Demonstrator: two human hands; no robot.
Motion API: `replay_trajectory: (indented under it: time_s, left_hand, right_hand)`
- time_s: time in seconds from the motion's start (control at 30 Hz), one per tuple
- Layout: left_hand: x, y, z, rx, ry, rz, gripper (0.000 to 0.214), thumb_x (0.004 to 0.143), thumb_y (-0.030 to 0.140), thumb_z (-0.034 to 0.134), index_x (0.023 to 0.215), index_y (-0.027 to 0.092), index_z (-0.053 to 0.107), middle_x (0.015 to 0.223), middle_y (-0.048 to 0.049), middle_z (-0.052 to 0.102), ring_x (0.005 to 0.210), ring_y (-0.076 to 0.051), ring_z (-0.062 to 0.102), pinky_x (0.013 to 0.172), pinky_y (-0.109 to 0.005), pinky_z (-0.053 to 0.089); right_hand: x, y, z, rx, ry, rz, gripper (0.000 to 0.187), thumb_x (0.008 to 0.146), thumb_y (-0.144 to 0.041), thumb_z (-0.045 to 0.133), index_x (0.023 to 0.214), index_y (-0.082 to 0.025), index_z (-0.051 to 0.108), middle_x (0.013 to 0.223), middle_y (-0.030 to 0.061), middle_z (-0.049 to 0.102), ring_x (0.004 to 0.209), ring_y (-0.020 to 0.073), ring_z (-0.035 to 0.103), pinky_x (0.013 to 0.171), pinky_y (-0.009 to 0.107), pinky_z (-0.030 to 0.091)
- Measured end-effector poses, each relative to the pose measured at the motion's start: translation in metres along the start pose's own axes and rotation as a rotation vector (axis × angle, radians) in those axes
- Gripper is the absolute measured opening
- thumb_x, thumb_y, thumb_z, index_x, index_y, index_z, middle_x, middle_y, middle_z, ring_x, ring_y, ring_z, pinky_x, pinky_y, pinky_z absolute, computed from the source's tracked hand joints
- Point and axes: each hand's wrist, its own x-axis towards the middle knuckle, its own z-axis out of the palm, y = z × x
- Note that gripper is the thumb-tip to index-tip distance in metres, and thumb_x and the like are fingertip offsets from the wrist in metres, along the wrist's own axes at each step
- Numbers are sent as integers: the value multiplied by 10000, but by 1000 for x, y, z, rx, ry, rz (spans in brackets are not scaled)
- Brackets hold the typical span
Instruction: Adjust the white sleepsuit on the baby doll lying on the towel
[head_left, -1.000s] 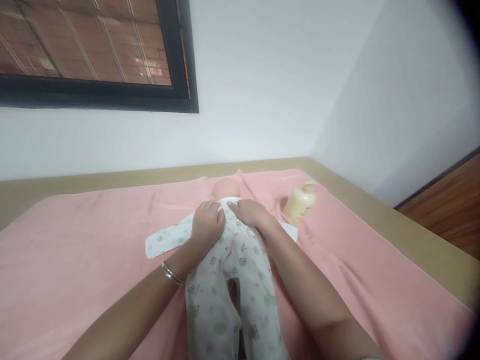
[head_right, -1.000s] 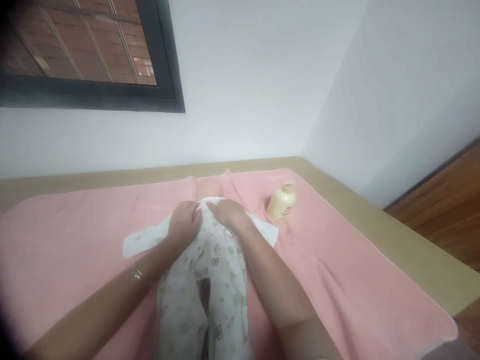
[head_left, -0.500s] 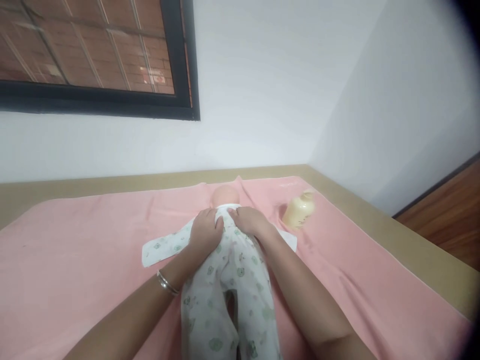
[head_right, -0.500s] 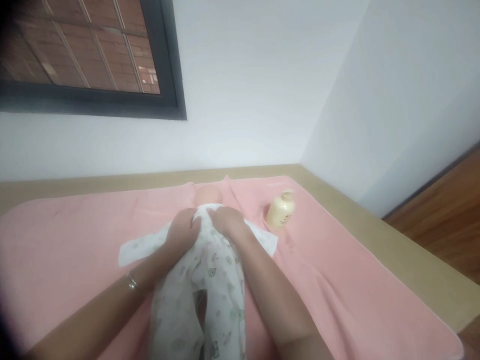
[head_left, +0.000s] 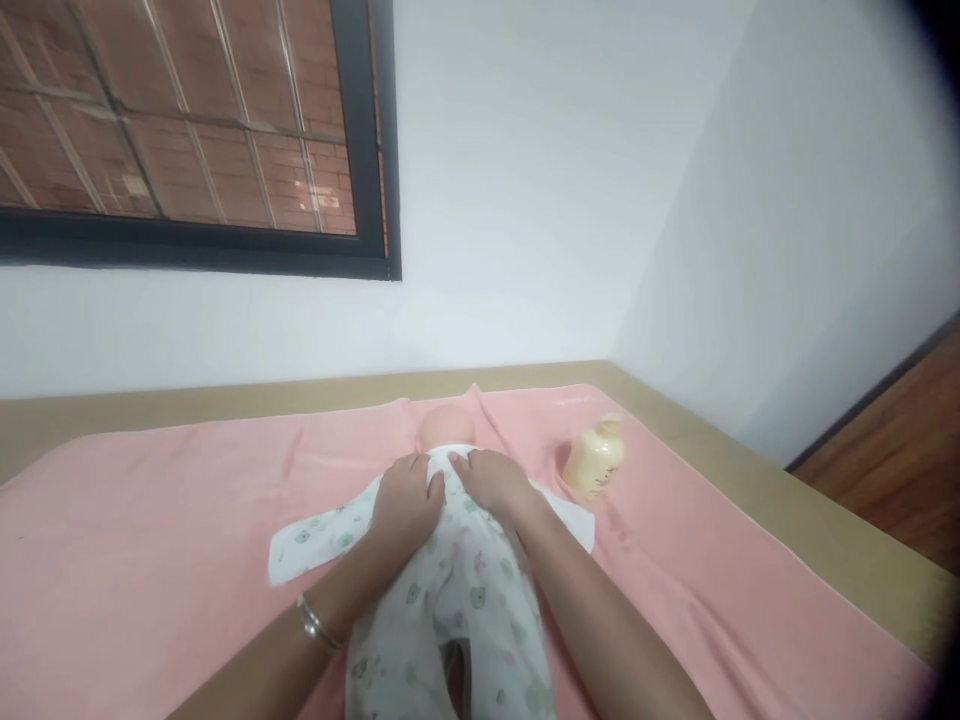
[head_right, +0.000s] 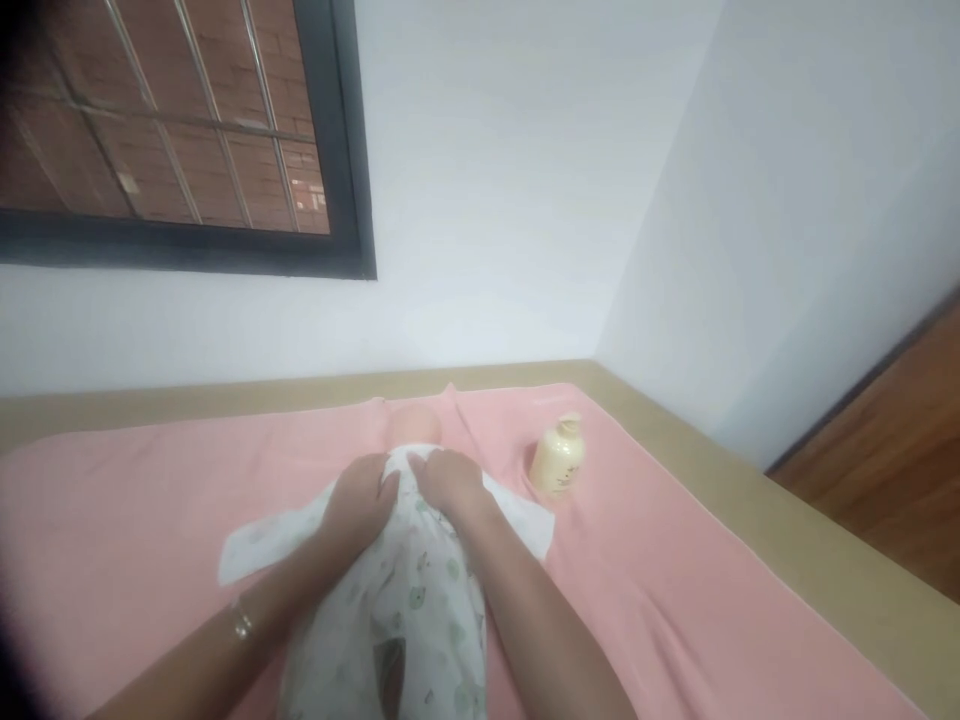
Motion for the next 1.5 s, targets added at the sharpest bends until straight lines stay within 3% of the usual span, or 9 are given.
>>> replay_trajectory:
  time_s: [0.1,0.17,0.33,0.5,1.5]
  left_hand:
    - [5,-5,-2,-106,-140,-104,300,885,374,348,834,170,562,828,-85,611,821,-230,557,730,-347,414]
    - [6,-6,-2,-136,-162,-135,329,886,403,342,826,169,565,828,-87,613,822,-229,563,723,-341,413]
    - [5,-3,0,-135,-124,-191,346,876,413,349,875,162,588,843,-91,620,835,-231,569,731,-346,412]
    - [4,-3,1,-154,-104,-194,320,861,386,375,925,161,593,899,-94,627,887,-242,566,785,-371,412]
    - [3,-4,3,-168,-117,-217,337,862,381,370,984,158,591,931,-89,619,921,-239,544,828,-369,389]
  right_hand:
    - [-11,-9,3,-106,124,-113,547,929,-491,206,1011,-166,639,952,142,657,900,247,603,759,346,431]
    - [-13,-13,5,-135,153,-159,512,927,-479,237,1003,-173,641,939,137,657,916,244,598,778,343,425]
    - [5,-2,8,22,22,40,726,900,-599,91,1001,-141,646,973,147,663,897,261,615,747,362,441]
    - [14,7,13,85,13,43,803,863,-663,60,1014,-142,652,1005,158,659,928,275,609,763,381,437]
    - [16,6,20,78,39,65,798,855,-665,67,1014,-141,648,996,156,654,913,288,595,750,387,418]
